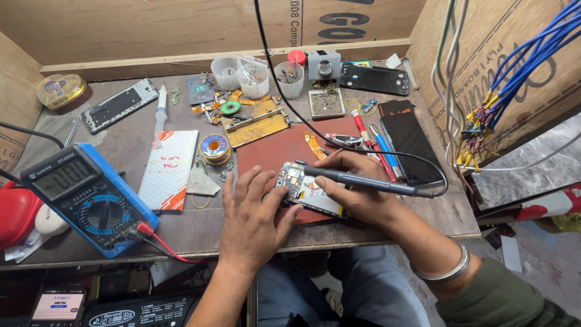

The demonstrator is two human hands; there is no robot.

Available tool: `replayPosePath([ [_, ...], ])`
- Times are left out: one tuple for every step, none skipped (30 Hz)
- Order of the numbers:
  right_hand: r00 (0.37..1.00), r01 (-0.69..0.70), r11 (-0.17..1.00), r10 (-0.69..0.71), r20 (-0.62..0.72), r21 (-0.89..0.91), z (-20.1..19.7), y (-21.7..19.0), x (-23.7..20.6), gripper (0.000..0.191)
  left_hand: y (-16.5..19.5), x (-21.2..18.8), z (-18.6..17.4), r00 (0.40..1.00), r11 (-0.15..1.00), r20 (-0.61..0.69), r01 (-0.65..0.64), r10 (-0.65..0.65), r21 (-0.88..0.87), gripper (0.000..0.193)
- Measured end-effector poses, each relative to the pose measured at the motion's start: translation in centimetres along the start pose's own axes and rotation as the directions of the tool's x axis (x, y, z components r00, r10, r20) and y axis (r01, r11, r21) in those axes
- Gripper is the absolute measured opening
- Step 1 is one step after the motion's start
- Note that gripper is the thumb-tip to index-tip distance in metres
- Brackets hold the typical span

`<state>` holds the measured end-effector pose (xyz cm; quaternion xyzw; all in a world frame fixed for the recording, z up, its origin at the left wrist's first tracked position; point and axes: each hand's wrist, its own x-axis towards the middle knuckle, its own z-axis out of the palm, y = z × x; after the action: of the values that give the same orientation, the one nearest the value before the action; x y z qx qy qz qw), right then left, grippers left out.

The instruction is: The person works at a cluttered repair bench on a disassembled smartphone with its motherboard exposed. They hold the board steady and use a soldering iron to solder components on the board, pausing to reposition it and pick at the board with their fingers before resuming soldering.

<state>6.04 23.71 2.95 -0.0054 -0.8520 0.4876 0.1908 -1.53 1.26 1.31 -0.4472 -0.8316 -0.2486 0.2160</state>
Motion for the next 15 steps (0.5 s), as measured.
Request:
replayPosePath([
  [1.000, 0.021, 0.998, -0.021, 0.013, -0.061, 0.0, -0.1, 0.1, 0.030, 0.0, 0.0, 0.0, 1.000, 1.000, -0.002, -0.002, 0.002, 0.002, 0.040],
  [0.999, 0.038, 0.998, -0.037, 0.032, -0.053, 0.0, -0.1, 0.2, 0.030, 0.0, 0.0, 0.0, 1.000, 1.000, -0.004, -0.003, 0.003, 0.005, 0.040],
  [0.997, 0.054, 0.998, -0.051, 0.051, -0.044, -0.1, -0.2, 0.3, 0.030, 0.0, 0.0, 0.0, 1.000, 1.000, -0.005, -0.004, 0.004, 0.007, 0.041],
  [0.995, 0.068, 0.997, -0.065, 0.071, -0.035, -0.1, -0.2, 0.4, 0.030, 0.0, -0.1, 0.0, 1.000, 1.000, -0.007, -0.005, 0.005, 0.003, 0.041],
  [0.993, 0.090, 0.996, -0.089, 0.075, -0.010, -0.3, -0.2, 0.6, 0.029, 0.0, -0.1, 0.0, 1.000, 1.000, -0.009, -0.007, 0.007, -0.001, 0.041],
  [0.990, 0.114, 0.993, -0.115, 0.078, 0.015, -0.6, -0.2, 0.9, 0.029, -0.1, -0.1, 0.0, 1.000, 1.000, -0.013, -0.008, 0.008, -0.004, 0.041],
  [0.987, 0.138, 0.990, -0.141, 0.081, 0.041, -0.8, -0.1, 1.2, 0.029, -0.1, -0.1, 0.0, 1.000, 1.000, -0.008, -0.006, 0.006, -0.009, 0.041],
  [0.986, 0.148, 0.987, -0.153, 0.074, 0.066, -1.0, -0.1, 1.7, 0.028, -0.1, 0.0, 0.0, 1.000, 1.000, -0.005, -0.004, 0.004, -0.013, 0.041],
  [0.984, 0.159, 0.983, -0.165, 0.067, 0.090, -1.3, 0.0, 2.1, 0.027, -0.1, 0.0, -0.1, 1.000, 1.000, -0.002, -0.002, 0.002, -0.017, 0.041],
  [0.982, 0.169, 0.979, -0.177, 0.060, 0.113, -1.4, 0.0, 2.5, 0.025, -0.1, 0.0, -0.1, 1.000, 1.000, -0.004, -0.005, 0.005, -0.018, 0.041],
  [0.983, 0.176, 0.982, -0.179, 0.047, 0.065, -1.4, 0.0, 2.6, 0.025, -0.1, 0.0, -0.2, 1.000, 1.000, -0.006, -0.008, 0.008, -0.020, 0.041],
  [0.983, 0.182, 0.983, -0.183, 0.034, 0.016, -1.4, 0.1, 2.7, 0.025, -0.1, 0.1, -0.2, 1.000, 1.000, -0.009, -0.011, 0.011, -0.023, 0.041],
  [0.982, 0.187, 0.982, -0.186, 0.021, -0.033, -1.5, 0.1, 2.8, 0.024, -0.1, 0.1, -0.2, 1.000, 1.000, -0.006, -0.013, 0.012, -0.023, 0.040],
  [0.981, 0.191, 0.980, -0.190, 0.026, -0.045, -1.5, 0.1, 2.8, 0.025, 0.0, 0.2, -0.2, 1.000, 1.000, -0.002, -0.013, 0.013, -0.023, 0.040],
  [0.980, 0.196, 0.979, -0.195, 0.032, -0.055, -1.4, 0.2, 2.7, 0.026, 0.0, 0.2, -0.3, 1.000, 1.000, 0.003, -0.014, 0.014, -0.022, 0.039],
])
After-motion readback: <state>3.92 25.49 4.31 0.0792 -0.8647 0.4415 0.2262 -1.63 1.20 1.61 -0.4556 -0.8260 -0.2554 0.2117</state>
